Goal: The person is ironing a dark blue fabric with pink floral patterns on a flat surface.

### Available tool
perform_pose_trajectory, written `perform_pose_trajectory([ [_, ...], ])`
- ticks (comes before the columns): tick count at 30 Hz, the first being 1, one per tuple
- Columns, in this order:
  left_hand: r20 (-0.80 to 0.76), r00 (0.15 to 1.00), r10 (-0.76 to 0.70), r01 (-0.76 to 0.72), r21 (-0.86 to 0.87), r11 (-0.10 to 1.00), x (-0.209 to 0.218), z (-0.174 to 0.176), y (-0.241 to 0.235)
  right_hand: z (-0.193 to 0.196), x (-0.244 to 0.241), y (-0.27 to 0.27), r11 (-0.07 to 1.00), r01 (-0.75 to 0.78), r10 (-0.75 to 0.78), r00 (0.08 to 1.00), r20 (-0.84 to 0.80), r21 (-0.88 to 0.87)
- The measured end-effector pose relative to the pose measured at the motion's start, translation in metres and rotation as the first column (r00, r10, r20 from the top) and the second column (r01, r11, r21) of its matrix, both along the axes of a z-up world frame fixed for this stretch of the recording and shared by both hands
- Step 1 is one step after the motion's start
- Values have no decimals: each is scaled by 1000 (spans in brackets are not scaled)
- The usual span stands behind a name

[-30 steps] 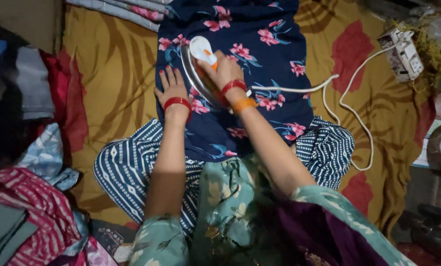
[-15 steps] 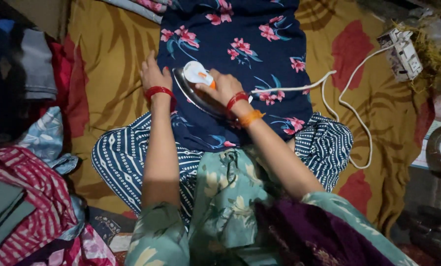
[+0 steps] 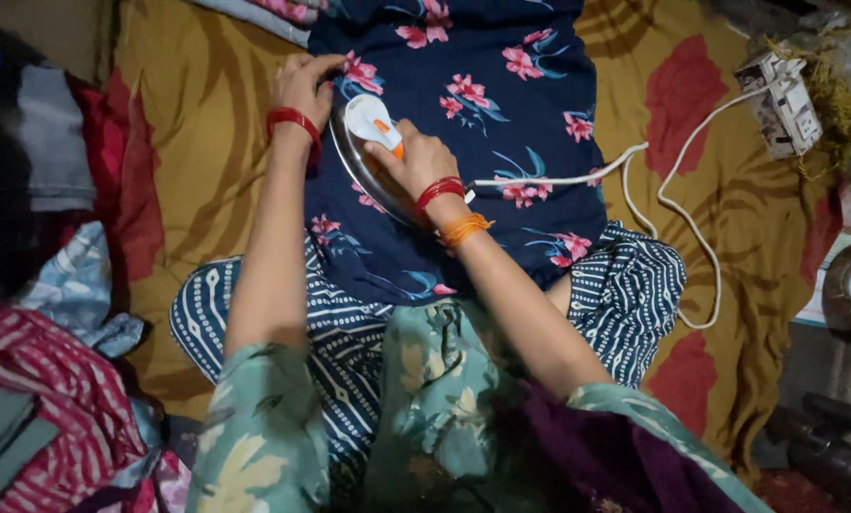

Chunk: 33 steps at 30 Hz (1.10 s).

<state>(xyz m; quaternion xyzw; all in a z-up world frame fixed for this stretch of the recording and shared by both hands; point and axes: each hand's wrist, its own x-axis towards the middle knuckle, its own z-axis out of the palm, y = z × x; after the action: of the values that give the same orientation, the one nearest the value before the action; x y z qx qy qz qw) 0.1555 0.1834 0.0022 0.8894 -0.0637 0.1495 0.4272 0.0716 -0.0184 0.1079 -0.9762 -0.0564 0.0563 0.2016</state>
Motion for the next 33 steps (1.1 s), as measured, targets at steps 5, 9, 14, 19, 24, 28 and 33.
perform_pose_trajectory([
  [5,23,986,-166,168,-120,978,50,-79,17,0,-7,-7,993,-122,122,992,10,0],
  [9,-11,999,-52,48,-251,967,40,-84,35,0,-15,-7,988,-152,153,988,14,-22],
  [14,-84,994,-64,25,-397,917,28,-69,40,3,-10,-2,995,-96,95,995,35,7],
  [19,-67,991,-114,82,-363,928,32,-78,42,-2,10,2,999,-43,42,998,45,25],
  [24,-74,982,-175,94,-612,785,33,-87,42,-5,30,11,997,-75,74,995,69,10],
  [28,-123,983,-139,17,-687,727,26,-83,37,-11,43,14,997,-78,77,992,99,7],
  [33,-322,896,306,-313,34,949,-29,-37,25,-20,49,13,995,-93,86,989,123,48],
])
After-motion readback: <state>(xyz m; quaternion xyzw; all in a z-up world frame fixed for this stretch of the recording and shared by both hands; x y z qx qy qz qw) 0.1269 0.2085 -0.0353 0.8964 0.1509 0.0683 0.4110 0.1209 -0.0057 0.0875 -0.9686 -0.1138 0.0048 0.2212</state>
